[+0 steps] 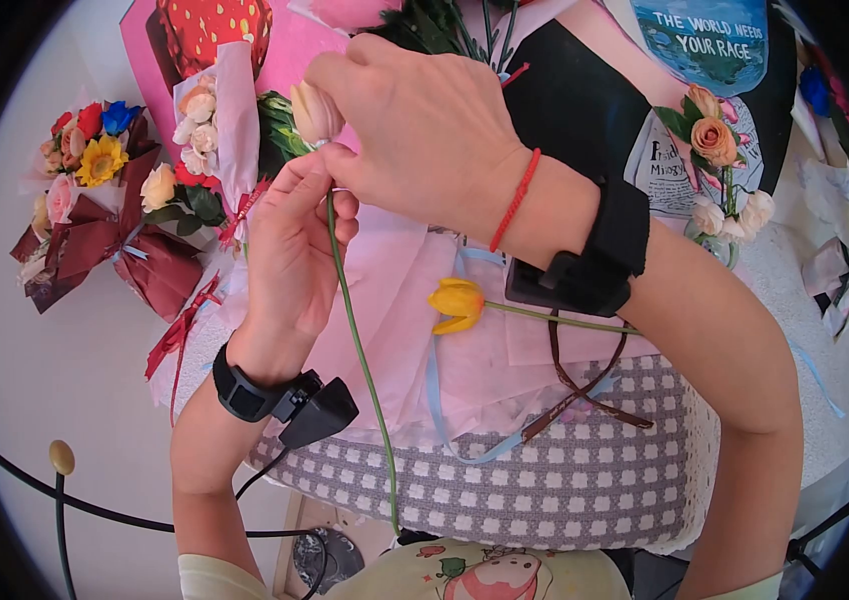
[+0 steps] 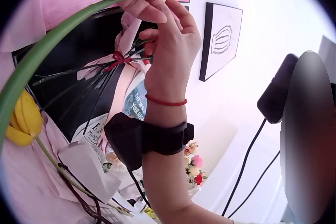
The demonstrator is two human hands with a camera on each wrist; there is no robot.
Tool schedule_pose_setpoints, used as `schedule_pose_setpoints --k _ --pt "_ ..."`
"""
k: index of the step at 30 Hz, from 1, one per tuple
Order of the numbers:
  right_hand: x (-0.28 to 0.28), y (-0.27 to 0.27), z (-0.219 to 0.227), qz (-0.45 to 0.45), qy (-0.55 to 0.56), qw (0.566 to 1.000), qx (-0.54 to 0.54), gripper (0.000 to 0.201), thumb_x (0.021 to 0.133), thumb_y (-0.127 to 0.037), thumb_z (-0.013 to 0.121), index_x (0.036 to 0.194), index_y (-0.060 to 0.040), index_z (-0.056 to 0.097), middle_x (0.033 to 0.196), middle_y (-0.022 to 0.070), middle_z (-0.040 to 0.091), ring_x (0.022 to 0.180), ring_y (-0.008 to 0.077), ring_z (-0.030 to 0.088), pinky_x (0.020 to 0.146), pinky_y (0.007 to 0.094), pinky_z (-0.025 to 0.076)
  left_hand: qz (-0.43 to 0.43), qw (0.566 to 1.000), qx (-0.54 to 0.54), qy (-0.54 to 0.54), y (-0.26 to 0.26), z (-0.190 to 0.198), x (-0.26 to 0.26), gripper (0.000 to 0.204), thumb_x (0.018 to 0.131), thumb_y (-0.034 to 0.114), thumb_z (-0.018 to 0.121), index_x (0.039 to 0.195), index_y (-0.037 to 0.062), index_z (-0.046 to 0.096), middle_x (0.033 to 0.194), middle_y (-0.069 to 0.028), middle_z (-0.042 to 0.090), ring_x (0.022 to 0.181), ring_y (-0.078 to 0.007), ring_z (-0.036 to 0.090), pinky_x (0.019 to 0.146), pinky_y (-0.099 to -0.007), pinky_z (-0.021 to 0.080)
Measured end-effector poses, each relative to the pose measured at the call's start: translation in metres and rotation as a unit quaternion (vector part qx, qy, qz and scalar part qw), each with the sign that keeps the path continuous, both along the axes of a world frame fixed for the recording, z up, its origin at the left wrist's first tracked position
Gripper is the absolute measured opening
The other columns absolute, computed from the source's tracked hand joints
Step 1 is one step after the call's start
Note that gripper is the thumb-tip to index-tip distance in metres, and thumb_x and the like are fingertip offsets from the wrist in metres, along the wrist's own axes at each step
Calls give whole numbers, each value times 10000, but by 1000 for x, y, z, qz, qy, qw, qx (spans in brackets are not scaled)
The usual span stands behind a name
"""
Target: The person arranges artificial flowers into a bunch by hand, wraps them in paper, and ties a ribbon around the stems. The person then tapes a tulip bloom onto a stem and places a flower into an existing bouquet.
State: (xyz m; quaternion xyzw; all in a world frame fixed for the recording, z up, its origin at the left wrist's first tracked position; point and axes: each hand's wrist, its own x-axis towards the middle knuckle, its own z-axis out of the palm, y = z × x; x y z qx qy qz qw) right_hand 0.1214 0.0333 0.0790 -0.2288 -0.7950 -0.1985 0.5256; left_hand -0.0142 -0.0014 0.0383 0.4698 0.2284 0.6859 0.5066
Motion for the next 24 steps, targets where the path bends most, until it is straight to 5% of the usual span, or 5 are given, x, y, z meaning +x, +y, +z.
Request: schedule_pose_setpoints --k 9,24 --pt "4 7 -2 -37 -52 985 158 242 635 -228 677 831 -121 583 741 2 517 535 182 536 434 280 394 -15 1000 0 14 -1 0 2 106 890 124 469 933 27 470 829 -74 575 663 -129 590 595 -245 515" --pt "7 2 -1 -59 -74 992 87 90 692 -177 569 706 -89 579 543 52 548 527 219 581 435 323 428 -6 999 -24 24 -2 0 9 98 882 75 451 966 26 437 850 -88 564 722 -155 598 666 -286 514"
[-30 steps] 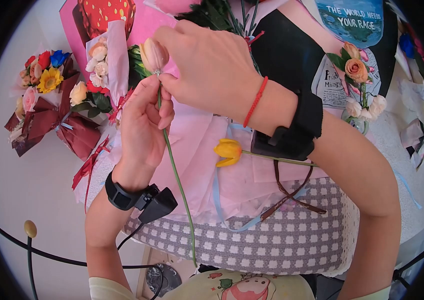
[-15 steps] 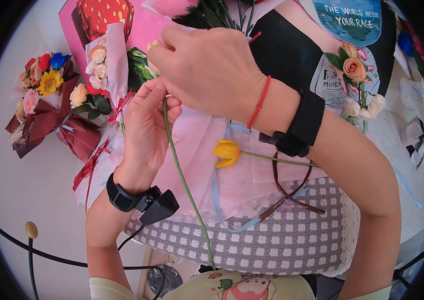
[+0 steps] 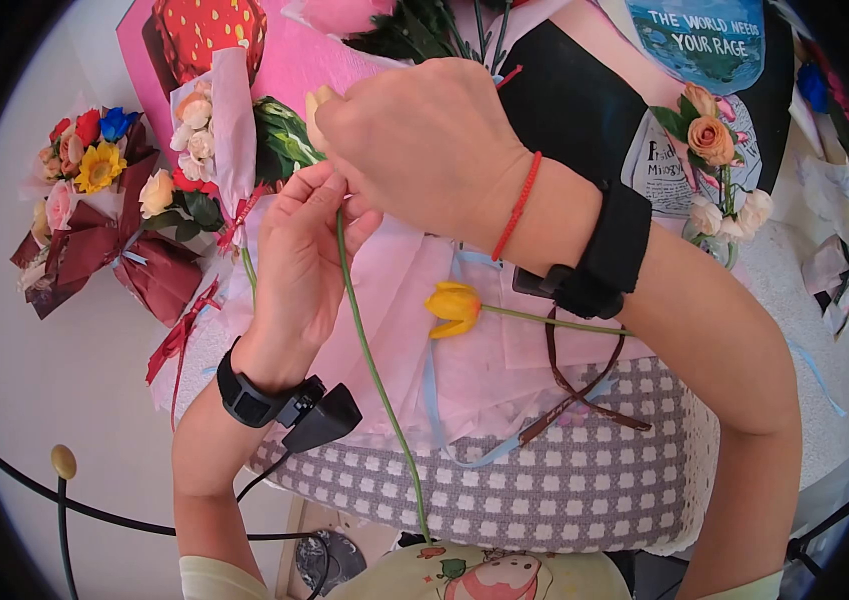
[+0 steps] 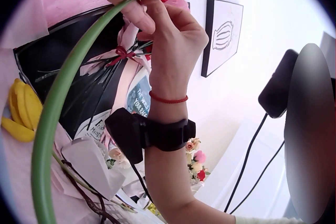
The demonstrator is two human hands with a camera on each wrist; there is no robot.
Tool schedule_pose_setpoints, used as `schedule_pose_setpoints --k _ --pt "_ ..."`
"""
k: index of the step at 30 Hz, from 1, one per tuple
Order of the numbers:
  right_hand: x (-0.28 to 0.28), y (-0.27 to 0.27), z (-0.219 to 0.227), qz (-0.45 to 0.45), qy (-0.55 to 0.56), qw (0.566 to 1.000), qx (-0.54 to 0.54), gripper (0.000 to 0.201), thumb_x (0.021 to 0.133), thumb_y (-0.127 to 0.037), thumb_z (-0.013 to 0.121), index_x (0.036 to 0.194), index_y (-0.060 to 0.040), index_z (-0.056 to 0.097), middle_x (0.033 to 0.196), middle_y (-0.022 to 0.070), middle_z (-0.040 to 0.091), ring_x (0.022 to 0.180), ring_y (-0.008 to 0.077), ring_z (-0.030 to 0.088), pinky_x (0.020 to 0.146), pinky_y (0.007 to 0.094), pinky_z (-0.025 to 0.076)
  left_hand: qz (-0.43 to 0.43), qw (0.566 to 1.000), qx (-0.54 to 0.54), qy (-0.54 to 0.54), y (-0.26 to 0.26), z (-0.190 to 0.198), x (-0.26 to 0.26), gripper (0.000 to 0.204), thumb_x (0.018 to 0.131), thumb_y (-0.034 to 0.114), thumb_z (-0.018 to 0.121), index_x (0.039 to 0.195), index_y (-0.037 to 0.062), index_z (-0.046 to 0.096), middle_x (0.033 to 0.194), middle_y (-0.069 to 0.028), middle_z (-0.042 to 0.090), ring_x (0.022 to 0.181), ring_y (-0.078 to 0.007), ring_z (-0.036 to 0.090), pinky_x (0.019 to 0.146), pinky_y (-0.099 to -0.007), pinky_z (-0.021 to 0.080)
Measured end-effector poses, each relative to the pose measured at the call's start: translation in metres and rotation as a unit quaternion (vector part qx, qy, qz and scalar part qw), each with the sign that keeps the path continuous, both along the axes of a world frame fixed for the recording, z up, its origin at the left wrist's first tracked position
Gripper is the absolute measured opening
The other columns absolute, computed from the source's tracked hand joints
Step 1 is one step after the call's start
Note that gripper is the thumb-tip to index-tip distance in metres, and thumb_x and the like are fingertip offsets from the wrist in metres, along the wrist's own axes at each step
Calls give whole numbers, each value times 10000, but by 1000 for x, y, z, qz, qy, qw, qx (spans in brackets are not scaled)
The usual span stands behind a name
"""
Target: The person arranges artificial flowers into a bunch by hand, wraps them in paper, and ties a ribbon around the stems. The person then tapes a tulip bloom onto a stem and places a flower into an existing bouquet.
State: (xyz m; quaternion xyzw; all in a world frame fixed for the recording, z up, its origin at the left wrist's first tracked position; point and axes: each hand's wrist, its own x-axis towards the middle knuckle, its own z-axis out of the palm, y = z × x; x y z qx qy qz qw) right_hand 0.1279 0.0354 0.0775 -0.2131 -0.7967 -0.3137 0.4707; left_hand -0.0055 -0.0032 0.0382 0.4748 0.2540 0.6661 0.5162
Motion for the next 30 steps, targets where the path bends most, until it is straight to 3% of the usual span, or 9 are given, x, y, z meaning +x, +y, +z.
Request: schedule_pose_setpoints --k 4,6,9,19,22,24,25,27,30 --pt "1 7 1 20 42 998 -37 92 693 -197 589 676 -106 580 554 50 555 530 236 574 452 338 430 -12 999 23 19 0 -3 -3 101 882 104 476 946 27 488 849 -55 560 738 -121 594 680 -240 518" --pt "2 8 3 65 86 982 -155 117 684 -214 617 654 -105 583 572 49 563 536 252 568 470 353 426 -13 999 25 23 -2 -3 -3 99 882 104 477 946 30 490 848 -53 559 739 -118 594 679 -240 518" --pt "4 7 7 100 92 974 -183 144 673 -221 634 651 -87 586 577 48 566 542 256 567 480 357 423 -17 999 28 26 -3 -2 -3 97 882 107 479 944 34 493 846 -48 559 742 -113 592 682 -241 516" --pt "9 0 1 85 113 950 -278 175 720 -221 605 709 -46 615 636 79 605 570 242 586 522 321 449 -52 998 -5 -27 -3 4 -13 116 884 123 481 929 23 519 831 -65 579 731 -126 591 675 -247 501" --pt "9 11 -7 168 128 921 -329 208 734 -219 617 750 -12 624 644 86 614 544 190 583 519 298 451 -62 998 0 -23 -4 6 -13 126 888 128 479 934 23 530 846 -77 597 740 -126 597 677 -237 500" --pt "8 14 -9 262 157 850 -430 216 741 -189 627 766 25 618 625 66 599 536 113 551 502 259 435 -62 998 0 -14 -5 8 -13 130 890 128 476 944 22 527 858 -84 600 743 -129 600 679 -236 500" --pt "9 14 -8 262 158 850 -430 216 741 -189 627 766 25 618 625 66 599 536 113 551 502 259 435 -61 998 -1 -6 -6 8 -13 134 892 129 474 954 22 523 870 -90 602 746 -132 603 680 -234 500" --pt "12 13 -6 283 149 813 -487 147 808 -157 606 831 -13 615 720 -10 581 545 35 512 471 159 392 -62 998 2 -10 -6 7 -12 137 891 131 476 960 21 520 871 -93 603 746 -133 605 681 -234 501" --pt "10 8 -4 300 183 795 -494 196 752 -156 620 717 36 610 604 18 552 559 55 504 491 208 404 -62 998 9 -18 -6 6 -12 140 889 131 483 969 20 513 870 -95 604 743 -133 606 679 -232 501"
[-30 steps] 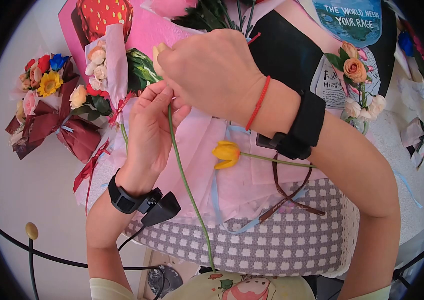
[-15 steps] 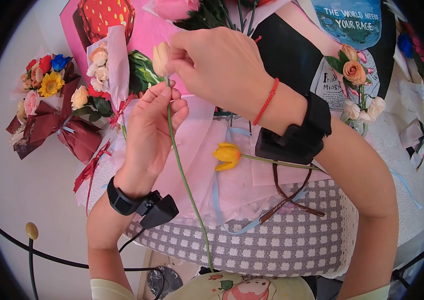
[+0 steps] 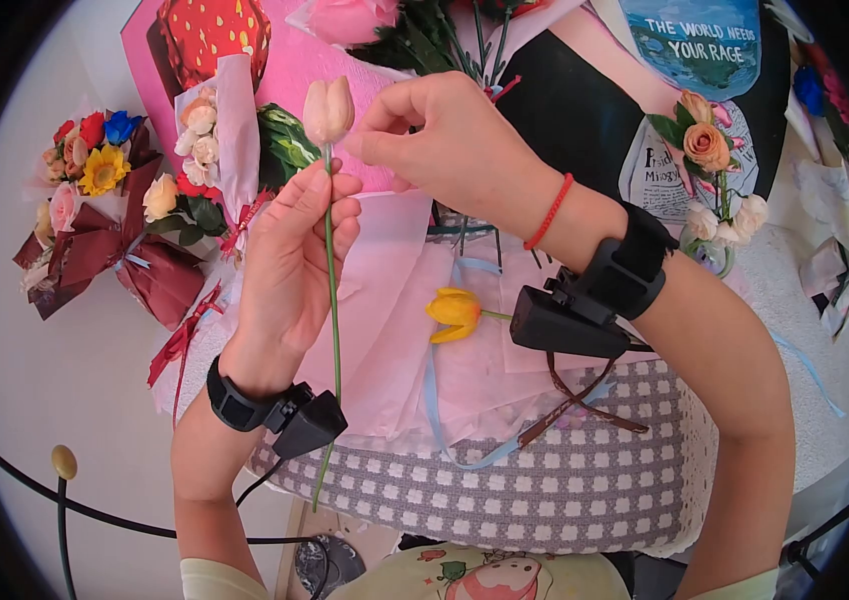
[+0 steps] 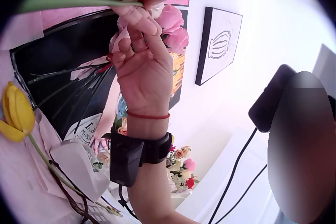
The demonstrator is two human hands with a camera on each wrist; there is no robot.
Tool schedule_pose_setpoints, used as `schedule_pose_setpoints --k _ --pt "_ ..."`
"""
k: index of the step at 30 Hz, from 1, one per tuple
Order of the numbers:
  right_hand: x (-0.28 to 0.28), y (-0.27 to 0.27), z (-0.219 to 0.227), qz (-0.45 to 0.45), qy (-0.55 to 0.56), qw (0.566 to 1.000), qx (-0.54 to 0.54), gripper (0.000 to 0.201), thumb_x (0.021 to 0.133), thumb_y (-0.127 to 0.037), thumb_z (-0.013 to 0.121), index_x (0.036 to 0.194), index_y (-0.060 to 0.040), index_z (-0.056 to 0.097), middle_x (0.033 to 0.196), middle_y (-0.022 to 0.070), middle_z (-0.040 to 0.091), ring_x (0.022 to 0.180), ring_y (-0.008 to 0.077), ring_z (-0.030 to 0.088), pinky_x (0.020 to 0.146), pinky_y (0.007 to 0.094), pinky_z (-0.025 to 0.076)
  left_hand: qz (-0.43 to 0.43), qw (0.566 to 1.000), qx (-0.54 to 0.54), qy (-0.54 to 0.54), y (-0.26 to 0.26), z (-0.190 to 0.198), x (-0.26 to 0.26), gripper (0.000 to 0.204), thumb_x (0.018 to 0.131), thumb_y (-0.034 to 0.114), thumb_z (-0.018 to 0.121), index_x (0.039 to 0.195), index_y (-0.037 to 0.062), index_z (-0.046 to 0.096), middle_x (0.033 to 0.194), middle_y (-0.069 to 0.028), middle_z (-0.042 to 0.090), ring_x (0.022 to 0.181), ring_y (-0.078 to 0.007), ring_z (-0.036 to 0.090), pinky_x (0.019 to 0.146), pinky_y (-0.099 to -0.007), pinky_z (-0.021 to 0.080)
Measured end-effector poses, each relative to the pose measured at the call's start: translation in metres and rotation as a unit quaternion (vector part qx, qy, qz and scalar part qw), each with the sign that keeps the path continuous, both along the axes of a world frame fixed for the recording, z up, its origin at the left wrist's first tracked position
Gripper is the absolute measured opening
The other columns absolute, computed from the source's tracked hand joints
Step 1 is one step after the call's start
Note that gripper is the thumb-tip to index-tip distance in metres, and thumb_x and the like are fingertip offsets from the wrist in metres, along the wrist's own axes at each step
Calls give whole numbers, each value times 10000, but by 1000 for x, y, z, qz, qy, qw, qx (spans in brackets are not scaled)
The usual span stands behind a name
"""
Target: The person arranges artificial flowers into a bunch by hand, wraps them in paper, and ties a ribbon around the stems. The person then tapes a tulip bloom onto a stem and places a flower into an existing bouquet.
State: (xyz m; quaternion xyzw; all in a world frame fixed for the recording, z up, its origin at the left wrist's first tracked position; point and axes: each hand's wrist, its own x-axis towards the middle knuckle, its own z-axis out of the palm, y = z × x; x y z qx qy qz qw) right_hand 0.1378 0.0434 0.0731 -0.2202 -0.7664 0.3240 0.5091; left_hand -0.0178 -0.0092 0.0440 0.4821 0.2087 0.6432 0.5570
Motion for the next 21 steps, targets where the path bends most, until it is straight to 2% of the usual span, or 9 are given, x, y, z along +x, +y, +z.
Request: schedule_pose_setpoints --k 7,9,11,14,16,17,19,20,21 --pt "-4 -3 -2 -19 21 998 52 188 730 -150 624 714 36 611 595 28 553 543 61 481 499 215 397 25 999 15 21 -3 2 3 149 888 133 488 981 18 504 858 -89 601 716 -122 601 649 -219 501" --pt "-6 1 -3 -40 45 991 116 167 714 -145 626 726 22 620 595 31 560 537 67 472 506 226 397 31 999 9 25 -3 2 4 150 890 132 485 985 17 503 847 -83 598 706 -118 597 646 -218 501" --pt "-6 1 -3 -55 37 990 125 157 711 -142 628 730 14 624 598 29 567 537 70 472 509 229 397 36 999 4 30 -3 3 4 152 891 132 481 988 16 501 836 -77 594 697 -114 593 643 -218 501" --pt "-8 -1 -5 -77 45 987 132 139 715 -136 627 736 2 631 604 26 579 529 73 471 507 230 395 5 1000 -4 12 -3 2 2 151 896 131 472 990 16 500 814 -56 584 668 -98 578 632 -214 495" --pt "-10 -2 -7 -82 60 986 130 133 722 -133 625 737 -2 634 606 25 584 523 73 470 504 228 394 -7 1000 5 0 -4 1 3 177 887 127 491 1032 28 508 834 -2 561 679 -40 539 596 -136 475" --pt "-12 -3 -8 -75 77 987 123 124 726 -124 624 739 -1 634 608 27 589 520 72 478 500 224 398 -7 1000 5 0 -5 2 5 177 887 127 491 1032 28 508 834 -2 561 679 -40 539 596 -136 475" --pt "-15 -5 -8 -67 93 987 116 115 731 -115 624 742 -1 635 609 29 593 516 70 487 497 219 402 25 1000 -9 -10 -7 4 10 176 897 132 473 1034 26 498 837 4 544 616 -17 470 509 -118 402" --pt "-16 -6 -8 -59 114 986 108 105 731 -107 625 743 -3 636 615 31 599 518 68 504 494 215 409 26 1000 -9 -10 -7 4 9 176 897 132 473 1034 26 498 837 4 544 616 -17 470 509 -118 402" --pt "-17 -7 -8 -52 134 985 100 96 732 -98 626 744 -4 638 620 34 605 519 67 522 491 211 416 6 1000 14 0 -6 3 6 174 900 140 468 1032 28 493 824 6 533 579 -13 421 472 -123 341"
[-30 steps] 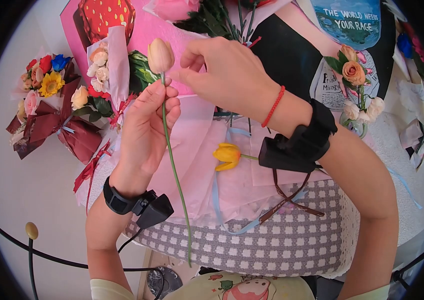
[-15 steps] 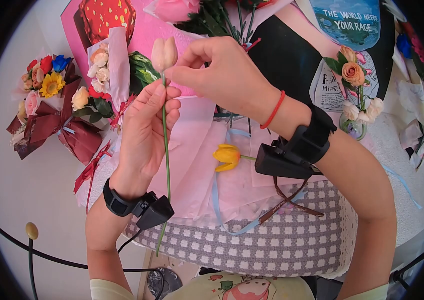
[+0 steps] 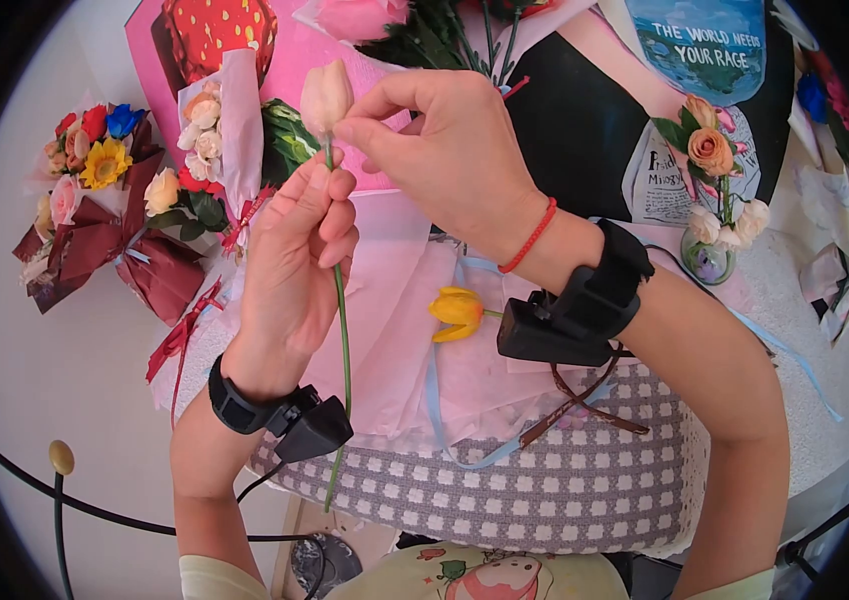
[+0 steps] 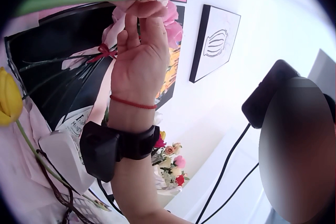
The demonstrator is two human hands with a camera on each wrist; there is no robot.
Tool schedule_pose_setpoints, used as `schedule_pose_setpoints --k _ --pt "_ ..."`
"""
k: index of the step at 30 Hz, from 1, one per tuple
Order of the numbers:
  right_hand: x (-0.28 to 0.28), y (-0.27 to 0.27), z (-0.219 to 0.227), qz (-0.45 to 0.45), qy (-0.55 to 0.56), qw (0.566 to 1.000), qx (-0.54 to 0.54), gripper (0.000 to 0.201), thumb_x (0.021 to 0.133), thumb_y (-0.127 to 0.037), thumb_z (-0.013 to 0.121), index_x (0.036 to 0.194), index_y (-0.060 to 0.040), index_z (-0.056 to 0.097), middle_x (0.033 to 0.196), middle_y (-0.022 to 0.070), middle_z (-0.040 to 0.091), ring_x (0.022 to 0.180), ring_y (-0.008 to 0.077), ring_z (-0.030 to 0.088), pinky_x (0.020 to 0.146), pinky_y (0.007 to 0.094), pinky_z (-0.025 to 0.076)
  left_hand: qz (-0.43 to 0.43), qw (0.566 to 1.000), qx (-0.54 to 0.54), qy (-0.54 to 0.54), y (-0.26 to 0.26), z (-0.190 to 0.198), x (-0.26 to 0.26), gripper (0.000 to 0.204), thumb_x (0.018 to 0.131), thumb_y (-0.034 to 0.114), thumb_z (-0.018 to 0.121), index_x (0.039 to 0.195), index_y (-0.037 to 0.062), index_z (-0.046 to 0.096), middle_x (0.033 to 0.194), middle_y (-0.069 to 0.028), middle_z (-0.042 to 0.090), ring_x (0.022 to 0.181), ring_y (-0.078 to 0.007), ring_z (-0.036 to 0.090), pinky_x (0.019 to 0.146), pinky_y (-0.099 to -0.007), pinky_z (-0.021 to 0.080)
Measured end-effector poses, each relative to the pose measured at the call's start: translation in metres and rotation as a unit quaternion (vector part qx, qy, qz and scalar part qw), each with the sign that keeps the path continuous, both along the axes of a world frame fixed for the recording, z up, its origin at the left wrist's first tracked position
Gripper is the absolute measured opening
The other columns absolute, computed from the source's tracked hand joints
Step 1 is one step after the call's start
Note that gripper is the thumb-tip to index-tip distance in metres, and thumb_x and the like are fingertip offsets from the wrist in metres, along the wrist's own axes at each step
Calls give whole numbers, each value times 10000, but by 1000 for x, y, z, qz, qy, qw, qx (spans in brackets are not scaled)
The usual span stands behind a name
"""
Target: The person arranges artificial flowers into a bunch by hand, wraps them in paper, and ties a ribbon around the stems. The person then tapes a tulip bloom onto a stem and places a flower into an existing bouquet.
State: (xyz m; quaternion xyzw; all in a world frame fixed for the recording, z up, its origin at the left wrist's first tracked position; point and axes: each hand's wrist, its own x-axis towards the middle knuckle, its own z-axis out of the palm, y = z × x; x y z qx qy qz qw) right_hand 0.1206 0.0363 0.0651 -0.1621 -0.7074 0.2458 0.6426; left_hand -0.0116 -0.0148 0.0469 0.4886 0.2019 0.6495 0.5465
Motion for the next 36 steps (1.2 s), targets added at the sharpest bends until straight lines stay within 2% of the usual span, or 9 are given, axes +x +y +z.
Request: schedule_pose_setpoints --k 2,4,10,16,19,21,25,27,36 --pt "0 1 1 -11 -4 1000 15 94 727 -97 632 744 -5 639 624 37 609 529 73 541 495 210 425 -19 999 24 10 -1 1 0 174 904 148 463 1029 31 488 812 7 523 543 -9 372 435 -129 280" --pt "0 1 2 -21 -8 999 29 92 722 -96 637 744 -6 640 629 40 613 539 78 561 498 209 434 12 1000 1 8 -5 5 3 149 910 173 457 989 50 485 774 16 487 500 -12 281 411 -153 196" --pt "-2 -8 6 -42 -15 998 45 99 704 -102 648 742 -10 649 628 43 618 539 94 569 506 215 439 31 998 46 17 -3 4 5 121 906 203 473 924 84 483 741 22 455 473 -9 268 400 -157 181" --pt "0 -5 8 -48 -21 998 26 112 692 -119 660 737 -17 654 633 46 623 540 101 558 521 230 440 17 999 26 14 -1 7 4 134 904 220 479 929 88 484 741 17 457 481 -14 302 392 -153 209" --pt "1 -5 10 -96 -80 990 67 116 761 -83 653 819 16 635 698 27 621 592 31 551 504 154 425 24 999 24 8 -1 7 5 142 906 225 475 930 85 483 738 17 457 494 -19 327 388 -151 224" --pt "0 2 8 -72 -21 996 56 135 697 -133 665 750 -9 653 642 52 619 552 91 542 529 230 427 25 1000 18 -2 0 9 5 155 901 226 484 912 71 494 717 13 464 473 -35 359 383 -163 246" --pt "0 4 6 -40 -8 999 21 141 722 -136 652 758 1 650 646 41 615 564 77 532 536 227 426 22 999 20 14 1 10 4 163 910 234 463 933 73 482 736 17 457 516 -26 356 412 -155 262" --pt "0 0 5 25 7 999 -26 146 752 -133 630 759 11 648 646 33 611 575 68 524 540 221 427 19 999 21 15 2 10 4 160 909 229 464 929 72 482 736 17 457 521 -28 363 419 -157 270" --pt "2 -12 9 97 -22 990 -102 197 764 -156 622 797 35 655 662 39 607 594 66 520 538 208 423 9 1000 8 -3 4 12 4 176 891 237 498 856 66 518 713 3 498 494 -71 445 423 -194 330"
